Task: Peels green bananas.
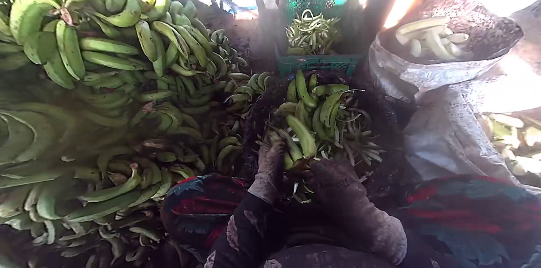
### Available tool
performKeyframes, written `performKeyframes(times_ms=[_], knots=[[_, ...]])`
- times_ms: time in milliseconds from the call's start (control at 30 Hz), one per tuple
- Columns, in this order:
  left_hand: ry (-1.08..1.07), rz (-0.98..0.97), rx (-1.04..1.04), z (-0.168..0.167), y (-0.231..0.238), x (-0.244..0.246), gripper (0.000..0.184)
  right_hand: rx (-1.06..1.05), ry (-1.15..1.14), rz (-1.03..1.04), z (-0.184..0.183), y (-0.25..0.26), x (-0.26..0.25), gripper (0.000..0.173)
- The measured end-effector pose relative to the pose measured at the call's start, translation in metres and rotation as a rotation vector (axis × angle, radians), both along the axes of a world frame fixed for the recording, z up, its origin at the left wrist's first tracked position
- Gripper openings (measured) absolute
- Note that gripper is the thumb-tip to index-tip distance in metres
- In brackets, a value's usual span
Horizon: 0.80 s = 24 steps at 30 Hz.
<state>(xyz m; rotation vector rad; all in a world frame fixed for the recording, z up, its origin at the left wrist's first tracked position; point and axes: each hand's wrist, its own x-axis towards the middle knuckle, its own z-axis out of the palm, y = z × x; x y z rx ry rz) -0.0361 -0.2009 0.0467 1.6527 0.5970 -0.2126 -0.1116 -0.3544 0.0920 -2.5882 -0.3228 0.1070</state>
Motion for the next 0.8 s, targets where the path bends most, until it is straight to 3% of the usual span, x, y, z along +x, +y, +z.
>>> performKeyframes(times_ms=[100, 167, 233, 267, 333, 400, 433, 500, 567, 667, 733, 800], knots=[[-0.15, 0.165, 0.342, -0.015, 0.045, 0.03, 0.056, 0.106, 0.191, 0.001, 0.017, -0.014, -0.017, 0.038], [-0.166, 0.191, 0.358, -0.011, 0.06, 0.04, 0.057, 0.206, 0.013, -0.078, 0.019, -0.025, -0.014, 0.036], [-0.189, 0.177, 0.277, -0.003, 0.055, 0.039, 0.052, 0.181, -0.226, -0.085, 0.018, -0.028, 0.01, 0.027], [-0.195, 0.171, 0.192, 0.006, 0.047, 0.038, 0.049, 0.115, -0.277, -0.05, 0.016, -0.028, 0.024, 0.032], [-0.207, 0.151, -0.016, 0.027, 0.031, 0.034, 0.04, -0.037, -0.301, 0.058, 0.01, -0.019, 0.046, 0.065], [-0.178, 0.12, -0.185, 0.042, 0.021, 0.023, 0.033, -0.066, -0.418, 0.127, -0.005, 0.0, 0.053, 0.078], [-0.167, 0.111, -0.233, 0.046, 0.019, 0.019, 0.032, -0.035, -0.509, 0.126, -0.013, 0.006, 0.053, 0.068], [-0.204, 0.172, -0.232, 0.038, 0.021, 0.017, 0.029, 0.031, -0.576, 0.092, -0.02, 0.013, 0.041, 0.034], [-0.281, 0.226, -0.061, 0.02, 0.038, 0.018, 0.035, 0.108, -0.412, 0.074, -0.02, 0.009, 0.007, 0.019], [-0.358, 0.391, 0.053, 0.01, 0.079, 0.035, 0.038, 0.283, -0.01, 0.023, -0.003, -0.028, -0.026, 0.03], [-0.378, 0.39, 0.059, 0.019, 0.078, 0.036, 0.041, 0.211, -0.081, -0.034, 0.004, -0.05, -0.017, 0.037], [-0.339, 0.307, -0.018, 0.037, 0.054, 0.034, 0.04, 0.014, -0.216, -0.076, 0.007, -0.059, 0.011, 0.056]])
